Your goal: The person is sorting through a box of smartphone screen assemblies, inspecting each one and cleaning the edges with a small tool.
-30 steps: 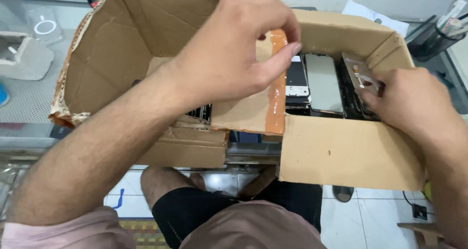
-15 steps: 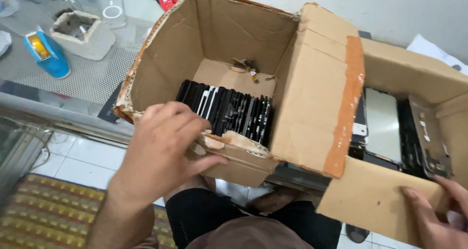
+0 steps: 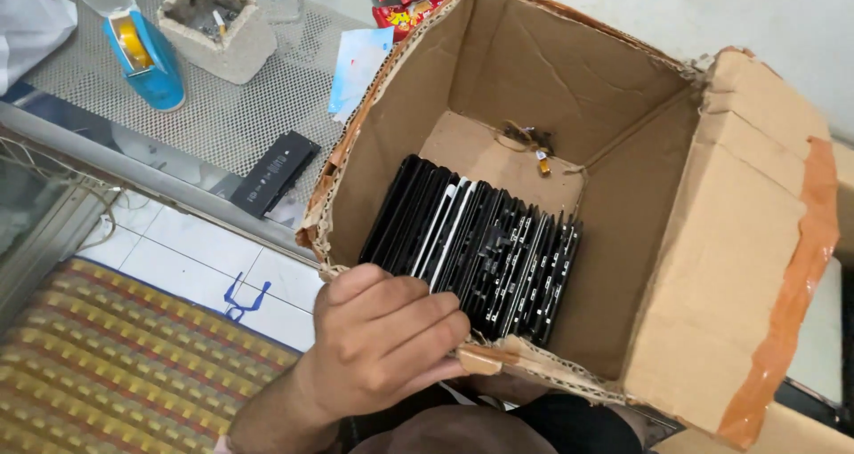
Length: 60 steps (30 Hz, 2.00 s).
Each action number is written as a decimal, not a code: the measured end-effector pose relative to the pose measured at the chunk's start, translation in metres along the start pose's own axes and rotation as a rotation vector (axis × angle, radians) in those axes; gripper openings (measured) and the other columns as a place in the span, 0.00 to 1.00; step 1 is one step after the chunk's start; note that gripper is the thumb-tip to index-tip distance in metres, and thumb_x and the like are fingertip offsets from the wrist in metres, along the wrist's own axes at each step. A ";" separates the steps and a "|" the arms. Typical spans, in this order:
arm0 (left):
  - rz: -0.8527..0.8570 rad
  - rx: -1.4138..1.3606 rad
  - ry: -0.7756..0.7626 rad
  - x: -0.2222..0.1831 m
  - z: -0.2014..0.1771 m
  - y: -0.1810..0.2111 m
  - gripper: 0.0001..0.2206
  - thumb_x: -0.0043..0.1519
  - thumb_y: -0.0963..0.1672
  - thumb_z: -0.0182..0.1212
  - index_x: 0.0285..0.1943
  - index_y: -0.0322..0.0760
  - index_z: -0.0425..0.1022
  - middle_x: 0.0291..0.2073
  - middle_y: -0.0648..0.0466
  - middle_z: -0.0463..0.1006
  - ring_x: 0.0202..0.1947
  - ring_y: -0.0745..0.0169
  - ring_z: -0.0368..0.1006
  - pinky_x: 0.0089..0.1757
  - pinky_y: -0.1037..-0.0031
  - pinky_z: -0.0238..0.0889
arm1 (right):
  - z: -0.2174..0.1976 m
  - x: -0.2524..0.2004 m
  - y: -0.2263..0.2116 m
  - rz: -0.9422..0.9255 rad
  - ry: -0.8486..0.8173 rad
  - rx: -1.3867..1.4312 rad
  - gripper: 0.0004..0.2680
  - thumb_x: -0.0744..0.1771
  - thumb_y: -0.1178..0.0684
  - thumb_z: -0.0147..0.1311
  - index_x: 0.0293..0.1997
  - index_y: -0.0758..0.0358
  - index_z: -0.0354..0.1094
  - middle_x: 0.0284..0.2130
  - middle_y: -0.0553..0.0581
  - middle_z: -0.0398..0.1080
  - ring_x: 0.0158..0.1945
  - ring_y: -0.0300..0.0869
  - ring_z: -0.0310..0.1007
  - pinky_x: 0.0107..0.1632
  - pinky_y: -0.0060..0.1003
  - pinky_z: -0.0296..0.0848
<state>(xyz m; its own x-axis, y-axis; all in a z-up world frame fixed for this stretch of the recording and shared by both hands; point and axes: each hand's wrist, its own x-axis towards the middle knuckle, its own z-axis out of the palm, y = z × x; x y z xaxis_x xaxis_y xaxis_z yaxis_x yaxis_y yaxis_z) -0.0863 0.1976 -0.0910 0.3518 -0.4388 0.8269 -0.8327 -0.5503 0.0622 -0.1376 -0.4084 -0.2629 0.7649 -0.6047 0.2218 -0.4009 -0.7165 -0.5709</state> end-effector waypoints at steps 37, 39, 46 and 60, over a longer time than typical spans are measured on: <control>-0.225 0.216 -1.002 0.057 -0.015 -0.018 0.43 0.39 0.67 0.65 0.65 0.60 0.71 0.56 0.58 0.77 0.60 0.61 0.71 0.52 0.54 0.70 | -0.108 -0.148 -0.168 -0.427 0.399 -0.325 0.23 0.61 0.29 0.72 0.45 0.60 0.80 0.34 0.51 0.73 0.39 0.43 0.74 0.41 0.37 0.66; -0.213 -0.075 -0.999 0.091 -0.014 -0.028 0.26 0.49 0.49 0.51 0.59 0.49 0.78 0.55 0.53 0.81 0.57 0.53 0.76 0.55 0.55 0.67 | -0.105 -0.147 -0.167 -0.466 0.428 -0.307 0.24 0.60 0.26 0.69 0.43 0.59 0.79 0.31 0.49 0.70 0.35 0.40 0.71 0.35 0.34 0.63; -0.385 0.453 -1.436 0.190 0.075 0.001 0.22 0.65 0.47 0.39 0.29 0.31 0.79 0.32 0.39 0.85 0.37 0.38 0.79 0.38 0.56 0.69 | -0.104 -0.148 -0.166 -0.515 0.448 -0.263 0.25 0.61 0.27 0.71 0.44 0.63 0.80 0.31 0.50 0.70 0.33 0.38 0.70 0.34 0.34 0.65; -0.228 0.401 -1.546 0.162 0.161 -0.044 0.19 0.62 0.46 0.47 0.60 0.40 0.76 0.55 0.45 0.78 0.55 0.43 0.74 0.52 0.57 0.71 | -0.104 -0.148 -0.165 -0.487 0.445 -0.316 0.24 0.62 0.26 0.69 0.45 0.59 0.80 0.32 0.49 0.71 0.35 0.39 0.72 0.35 0.35 0.64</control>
<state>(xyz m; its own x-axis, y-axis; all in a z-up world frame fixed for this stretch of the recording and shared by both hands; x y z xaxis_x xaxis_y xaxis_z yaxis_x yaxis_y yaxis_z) 0.0760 0.0367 -0.0498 0.7261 -0.4490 -0.5208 -0.6325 -0.7332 -0.2498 -0.2377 -0.2369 -0.1197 0.6435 -0.2281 0.7307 -0.2456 -0.9656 -0.0851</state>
